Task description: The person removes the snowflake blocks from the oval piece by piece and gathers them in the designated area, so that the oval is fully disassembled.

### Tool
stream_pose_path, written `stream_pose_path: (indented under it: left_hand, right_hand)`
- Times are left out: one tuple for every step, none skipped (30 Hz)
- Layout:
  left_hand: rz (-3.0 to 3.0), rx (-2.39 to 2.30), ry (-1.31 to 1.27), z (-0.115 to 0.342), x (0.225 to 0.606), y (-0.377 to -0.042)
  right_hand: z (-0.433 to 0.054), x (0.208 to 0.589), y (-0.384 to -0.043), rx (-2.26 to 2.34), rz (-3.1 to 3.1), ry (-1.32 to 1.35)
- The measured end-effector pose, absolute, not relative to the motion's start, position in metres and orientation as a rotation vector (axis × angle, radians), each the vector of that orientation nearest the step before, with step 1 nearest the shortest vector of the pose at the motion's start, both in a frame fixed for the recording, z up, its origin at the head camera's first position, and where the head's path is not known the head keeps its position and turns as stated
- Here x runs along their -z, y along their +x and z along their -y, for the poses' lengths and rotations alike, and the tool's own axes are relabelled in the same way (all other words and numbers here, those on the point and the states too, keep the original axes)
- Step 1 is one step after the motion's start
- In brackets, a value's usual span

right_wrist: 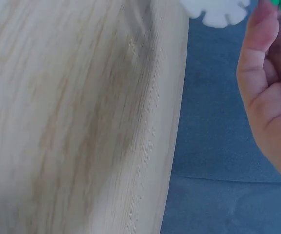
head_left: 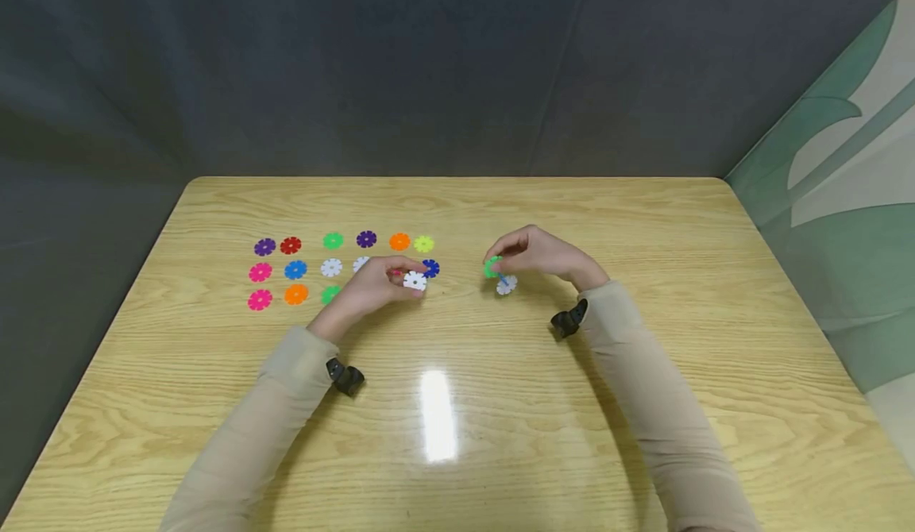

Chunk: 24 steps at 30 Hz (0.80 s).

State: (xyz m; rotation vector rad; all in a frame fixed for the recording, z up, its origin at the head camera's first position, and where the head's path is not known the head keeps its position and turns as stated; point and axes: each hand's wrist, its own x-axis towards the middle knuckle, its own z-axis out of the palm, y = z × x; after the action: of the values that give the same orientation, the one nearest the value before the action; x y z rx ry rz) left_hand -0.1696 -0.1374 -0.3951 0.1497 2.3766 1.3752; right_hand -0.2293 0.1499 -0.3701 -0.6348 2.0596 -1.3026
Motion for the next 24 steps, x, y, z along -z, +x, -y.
stream_pose_path:
  left_hand:
    - [-2.383, -1.382, 0.138, 0.138, 0.395, -0.170]
    - [-2.389, -1.387, 0.125, 0.138, 0.396, -0.170]
    - [-2.397, -1.386, 0.124, 0.139, 0.396, -0.170]
    - [-2.392, -1.395, 0.117, 0.140, 0.397, -0.170]
    - [-2.387, -1.400, 0.107, 0.141, 0.397, -0.170]
    - [-2.382, -1.406, 0.101, 0.142, 0.397, -0.170]
    - [-2.378, -1.412, 0.097, 0.143, 0.397, -0.170]
    - [-2.378, -1.412, 0.094, 0.144, 0.398, -0.170]
    - [-2.381, -1.409, 0.093, 0.145, 0.398, -0.170]
    - [-2.385, -1.405, 0.091, 0.146, 0.398, -0.170]
    - [-2.388, -1.401, 0.082, 0.146, 0.399, -0.170]
    - [-2.390, -1.394, 0.068, 0.147, 0.399, -0.170]
    - [-2.393, -1.390, 0.052, 0.147, 0.399, -0.170]
    - [-2.397, -1.382, 0.034, 0.148, 0.400, -0.171]
    - [-2.400, -1.374, 0.014, 0.148, 0.400, -0.171]
    - [-2.405, -1.364, -0.001, 0.148, 0.401, -0.171]
    - [-2.409, -1.354, -0.016, 0.149, 0.401, -0.171]
    - [-2.415, -1.343, -0.021, 0.149, 0.401, -0.171]
    - [-2.421, -1.333, -0.024, 0.150, 0.401, -0.171]
    - [-2.424, -1.325, -0.024, 0.150, 0.401, -0.171]
    - [-2.428, -1.318, -0.021, 0.150, 0.401, -0.171]
    - [-2.433, -1.310, -0.015, 0.151, 0.401, -0.171]
    - [-2.437, -1.305, -0.007, 0.151, 0.401, -0.171]
    - [-2.442, -1.298, -0.003, 0.152, 0.401, -0.171]
  right_hand:
    - [-0.149, 0.370, -0.229, 1.315, -2.062, -0.632]
    - [-0.148, 0.370, -0.229, 1.324, -2.065, -0.632]
    - [-0.148, 0.371, -0.229, 1.333, -2.067, -0.630]
    - [-0.147, 0.371, -0.229, 1.341, -2.070, -0.630]
    - [-0.147, 0.370, -0.229, 1.347, -2.075, -0.630]
    - [-0.147, 0.370, -0.229, 1.350, -2.080, -0.628]
    - [-0.146, 0.370, -0.228, 1.349, -2.087, -0.623]
    - [-0.146, 0.370, -0.228, 1.345, -2.095, -0.622]
    - [-0.146, 0.370, -0.228, 1.340, -2.103, -0.617]
    - [-0.146, 0.370, -0.228, 1.334, -2.112, -0.614]
    - [-0.146, 0.370, -0.228, 1.328, -2.119, -0.609]
    - [-0.146, 0.370, -0.228, 1.323, -2.123, -0.607]
    - [-0.146, 0.370, -0.228, 1.319, -2.126, -0.604]
    - [-0.146, 0.370, -0.228, 1.319, -2.128, -0.605]
    - [-0.146, 0.370, -0.228, 1.320, -2.127, -0.601]
    - [-0.146, 0.370, -0.228, 1.321, -2.127, -0.598]
    - [-0.146, 0.370, -0.228, 1.323, -2.123, -0.590]
    - [-0.145, 0.370, -0.228, 1.327, -2.119, -0.580]
    - [-0.145, 0.370, -0.228, 1.332, -2.117, -0.568]
    - [-0.145, 0.370, -0.228, 1.336, -2.117, -0.559]
    - [-0.144, 0.370, -0.228, 1.340, -2.116, -0.550]
    - [-0.144, 0.370, -0.228, 1.345, -2.116, -0.542]
    - [-0.144, 0.370, -0.229, 1.350, -2.115, -0.532]
    - [-0.144, 0.370, -0.229, 1.351, -2.118, -0.528]
